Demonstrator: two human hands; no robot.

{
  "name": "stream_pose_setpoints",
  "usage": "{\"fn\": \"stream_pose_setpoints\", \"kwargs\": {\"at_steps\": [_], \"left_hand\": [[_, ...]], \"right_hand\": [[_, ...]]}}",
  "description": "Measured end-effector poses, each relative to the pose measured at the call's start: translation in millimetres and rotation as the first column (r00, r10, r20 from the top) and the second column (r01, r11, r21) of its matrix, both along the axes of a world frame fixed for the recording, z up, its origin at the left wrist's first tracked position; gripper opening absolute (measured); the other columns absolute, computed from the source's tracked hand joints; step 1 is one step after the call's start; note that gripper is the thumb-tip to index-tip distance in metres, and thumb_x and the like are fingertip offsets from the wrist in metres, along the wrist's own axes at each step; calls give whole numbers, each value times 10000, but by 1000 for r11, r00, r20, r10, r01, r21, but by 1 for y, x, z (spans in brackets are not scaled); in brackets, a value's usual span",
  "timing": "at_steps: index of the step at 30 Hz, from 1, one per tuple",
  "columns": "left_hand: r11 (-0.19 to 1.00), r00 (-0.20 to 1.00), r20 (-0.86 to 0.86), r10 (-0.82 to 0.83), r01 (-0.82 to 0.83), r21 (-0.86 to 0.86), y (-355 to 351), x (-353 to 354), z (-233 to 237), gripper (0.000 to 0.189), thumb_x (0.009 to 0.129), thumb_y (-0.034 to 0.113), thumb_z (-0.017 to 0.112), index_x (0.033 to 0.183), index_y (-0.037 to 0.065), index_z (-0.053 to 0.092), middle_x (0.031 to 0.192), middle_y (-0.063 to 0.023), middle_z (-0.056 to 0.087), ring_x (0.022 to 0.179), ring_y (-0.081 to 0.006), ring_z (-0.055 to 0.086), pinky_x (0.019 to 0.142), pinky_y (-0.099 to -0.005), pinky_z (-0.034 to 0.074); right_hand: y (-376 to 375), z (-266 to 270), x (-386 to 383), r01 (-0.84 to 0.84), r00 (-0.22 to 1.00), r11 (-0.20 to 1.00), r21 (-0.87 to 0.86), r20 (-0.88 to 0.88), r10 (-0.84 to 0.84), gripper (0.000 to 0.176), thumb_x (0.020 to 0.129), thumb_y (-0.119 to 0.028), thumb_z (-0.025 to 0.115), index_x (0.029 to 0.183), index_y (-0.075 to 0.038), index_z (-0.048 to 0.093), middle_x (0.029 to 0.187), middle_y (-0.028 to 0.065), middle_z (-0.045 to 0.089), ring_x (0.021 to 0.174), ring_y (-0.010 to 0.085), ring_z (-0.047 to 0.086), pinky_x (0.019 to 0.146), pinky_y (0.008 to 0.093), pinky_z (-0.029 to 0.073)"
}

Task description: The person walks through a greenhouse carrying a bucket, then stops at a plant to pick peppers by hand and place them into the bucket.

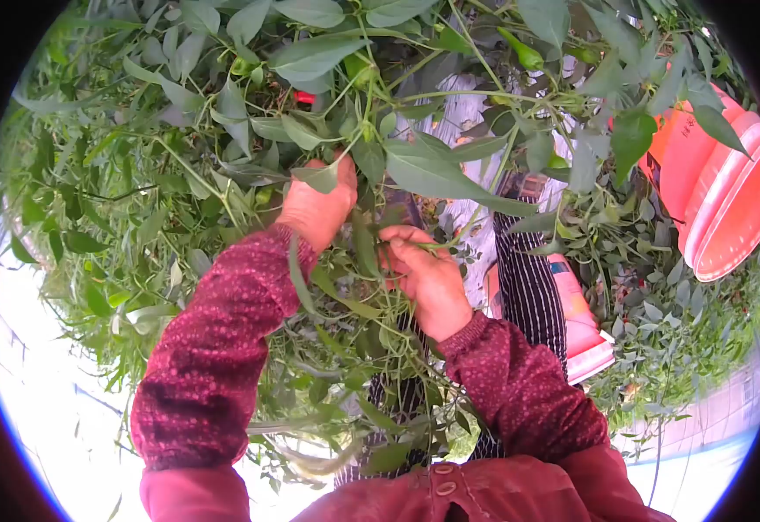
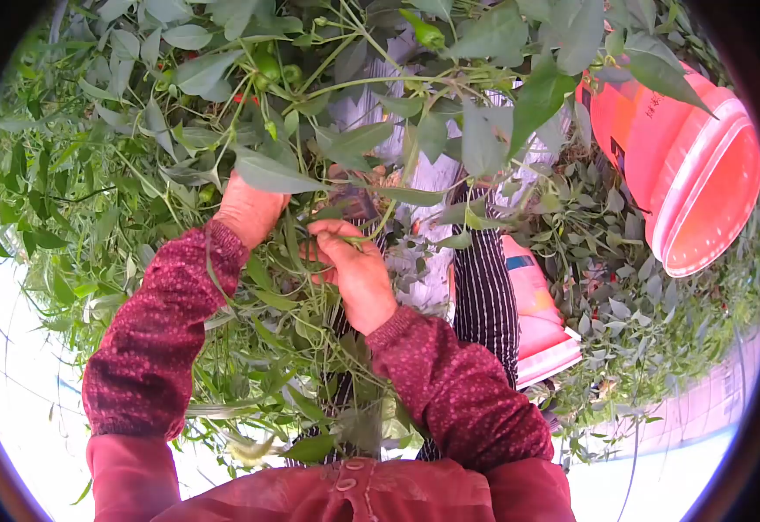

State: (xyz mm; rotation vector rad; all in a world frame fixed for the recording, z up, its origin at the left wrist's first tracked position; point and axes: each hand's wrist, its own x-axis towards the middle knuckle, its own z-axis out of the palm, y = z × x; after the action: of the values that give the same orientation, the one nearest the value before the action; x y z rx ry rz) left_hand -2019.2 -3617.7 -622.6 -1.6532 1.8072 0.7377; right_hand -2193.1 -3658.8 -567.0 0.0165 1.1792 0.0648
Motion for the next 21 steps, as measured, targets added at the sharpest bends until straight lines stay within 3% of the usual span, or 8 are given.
{"fn": "stream_pose_setpoints", "kwargs": {"at_steps": [3, 9, 10, 13, 14, 17, 18, 21], "left_hand": [[986, 990, -17, 141, -139, 91, 18, 11, -8, 236, 743, 105, 529, 960, 15, 509, 844, -146, 576, 679, -247, 603, 583, -379, 488], [919, 852, -393, 344, -392, -44, 12, 34, 35, 255, 748, 33, 538, 997, 88, 552, 920, -114, 598, 816, -288, 591, 715, -349, 480], [453, 263, -470, 843, -819, 354, 27, 42, 28, 260, 731, 24, 570, 985, 79, 562, 920, -73, 601, 810, -204, 583, 743, -311, 468], [685, 444, -597, 668, -681, 259, -3, 52, 54, 216, 753, 51, 581, 968, 53, 565, 907, -28, 599, 812, -145, 559, 738, -278, 463], [183, -225, -499, 837, -744, 642, -5, 52, 54, 159, 771, 64, 571, 928, 40, 572, 859, -23, 606, 780, -125, 567, 617, -258, 468], [104, -131, -368, 920, -827, 553, -20, 73, 75, 144, 769, 62, 569, 912, 51, 580, 785, -21, 604, 691, -97, 563, 467, -217, 413], [-33, -303, -414, 858, -838, 544, -15, 72, 70, 108, 772, 79, 575, 877, 56, 585, 752, -26, 610, 606, -82, 545, 386, -195, 344], [-161, -444, -422, 790, -815, 557, -22, 74, 76, 114, 779, 118, 588, 865, 45, 572, 768, -40, 612, 580, -92, 533, 385, -190, 341]], "right_hand": [[-1, -6, -3, 34, 999, 999, -18, 32, -34, 164, 881, -179, 486, 1007, -96, 551, 921, -1, 594, 850, 115, 579, 658, 269, 429], [-6, -5, 0, 51, 998, 998, -34, 45, -49, 187, 882, -180, 476, 1025, -75, 534, 906, 24, 589, 844, 127, 574, 665, 271, 422], [-8, -5, 0, 49, 998, 998, -43, 40, -47, 186, 881, -180, 481, 1024, -73, 533, 915, 24, 589, 850, 130, 573, 665, 272, 421], [-10, -6, 0, 37, 999, 999, -27, 24, -36, 184, 880, -180, 486, 1024, -76, 535, 919, 23, 589, 850, 134, 574, 665, 268, 422], [-10, -6, 0, 42, 999, 999, -29, 34, -41, 183, 878, -179, 491, 1025, -80, 537, 929, 21, 588, 847, 138, 576, 667, 272, 423], [-9, -4, 3, 26, 1000, 999, -37, 8, -25, 175, 877, -178, 494, 1017, -84, 542, 934, 21, 589, 848, 136, 578, 667, 276, 425], [-11, -2, 6, 24, 1000, 999, -36, 13, -24, 175, 877, -178, 494, 1017, -84, 542, 934, 21, 589, 848, 136, 578, 667, 276, 425], [-18, 1, 11, -66, 998, 997, -49, -19, 65, 164, 877, -179, 498, 1002, -86, 547, 928, 16, 592, 848, 131, 580, 661, 274, 423]]}}
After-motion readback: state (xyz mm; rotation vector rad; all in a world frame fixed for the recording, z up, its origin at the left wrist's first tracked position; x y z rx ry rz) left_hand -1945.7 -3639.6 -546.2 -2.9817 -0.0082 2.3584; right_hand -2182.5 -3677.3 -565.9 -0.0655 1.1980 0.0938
